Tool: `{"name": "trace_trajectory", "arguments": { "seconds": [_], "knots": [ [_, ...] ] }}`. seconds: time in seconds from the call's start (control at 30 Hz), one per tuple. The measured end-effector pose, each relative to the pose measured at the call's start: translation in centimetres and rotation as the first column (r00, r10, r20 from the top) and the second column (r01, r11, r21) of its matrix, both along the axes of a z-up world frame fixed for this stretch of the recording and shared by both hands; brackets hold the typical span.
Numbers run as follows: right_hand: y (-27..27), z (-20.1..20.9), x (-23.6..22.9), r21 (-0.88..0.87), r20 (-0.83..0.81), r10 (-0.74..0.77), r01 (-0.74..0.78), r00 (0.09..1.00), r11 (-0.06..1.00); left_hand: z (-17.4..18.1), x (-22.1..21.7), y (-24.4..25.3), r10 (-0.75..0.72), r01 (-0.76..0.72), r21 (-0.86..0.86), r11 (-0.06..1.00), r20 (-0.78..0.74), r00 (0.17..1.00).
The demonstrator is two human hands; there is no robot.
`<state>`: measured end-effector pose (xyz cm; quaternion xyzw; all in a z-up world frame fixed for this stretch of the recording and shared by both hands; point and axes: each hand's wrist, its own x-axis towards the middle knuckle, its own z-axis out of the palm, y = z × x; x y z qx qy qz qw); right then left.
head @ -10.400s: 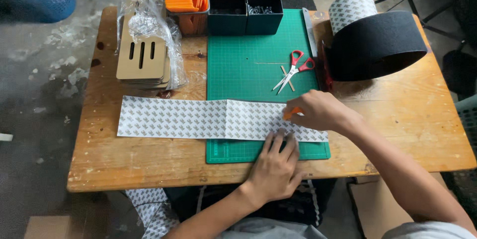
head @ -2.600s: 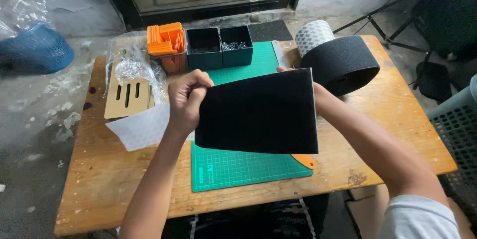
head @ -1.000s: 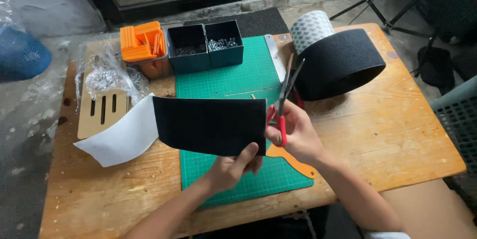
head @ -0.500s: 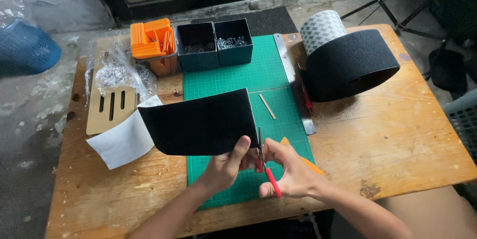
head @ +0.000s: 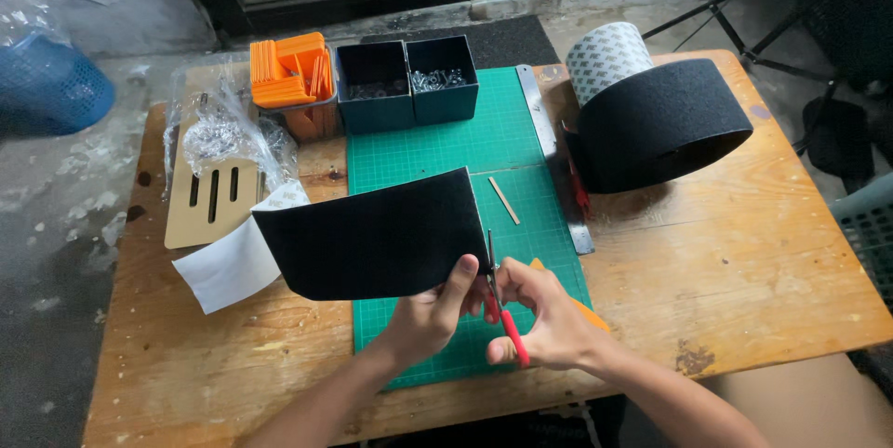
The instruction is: The person uses a utility knife and a ruler to cut a strip of patterned adhesive tape on a green cutting mat. They then peel the backing off the tape and apply it to a piece of black foam. Finally, they use scissors to trim the edges of the foam to match the tape.
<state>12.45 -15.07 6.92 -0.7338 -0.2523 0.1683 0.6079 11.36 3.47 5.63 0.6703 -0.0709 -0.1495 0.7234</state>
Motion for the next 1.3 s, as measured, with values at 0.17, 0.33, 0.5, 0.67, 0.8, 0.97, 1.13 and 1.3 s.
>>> {"name": "trace_trajectory", "arguments": {
  "seconds": [0.17,0.33,0.5,0.67,0.8,0.97,1.13,1.3],
  "knots": [
    [-0.1,-1.4,-0.1,0.119,-0.036,-0.022,0.026,0.999,0.993,-0.6,0.1,0.1,0.037,-0.04,0.019,0.999,0.136,0.99],
    [-0.2,-1.7,-0.2,0.129,-0.072,-0.03,0.04,0.997,0.991,-0.3,0.2,0.2,0.021,-0.027,0.038,0.999,0.145,0.989],
    [-0.2,-1.4,-0.3,0.149,-0.114,-0.007,0.024,0.993,0.989,-0.2,0.2,0.2,-0.007,0.003,0.022,1.0,0.186,0.983],
    [-0.4,-2.6,-0.3,0.163,-0.091,-0.045,0.059,0.995,0.985,0.0,0.1,0.4,-0.006,-0.005,0.072,0.997,0.162,0.987],
    [-0.3,-2.1,-0.4,0.153,-0.135,-0.052,0.073,0.989,0.986,0.6,0.2,0.3,-0.01,-0.001,0.056,0.998,0.196,0.981],
    [-0.6,-2.7,-0.2,0.209,-0.167,-0.019,0.054,0.986,0.976,-0.4,0.3,0.2,-0.064,0.053,0.073,0.996,0.162,0.985],
    [-0.2,-2.0,-0.4,0.187,-0.123,-0.063,0.086,0.99,0.979,-0.1,0.2,0.1,-0.032,0.029,0.022,0.999,0.15,0.988],
    [-0.6,-2.4,-0.2,0.182,-0.155,-0.049,0.077,0.987,0.98,0.0,0.1,0.0,-0.063,0.064,0.003,0.998,0.137,0.988]
  ]
}}
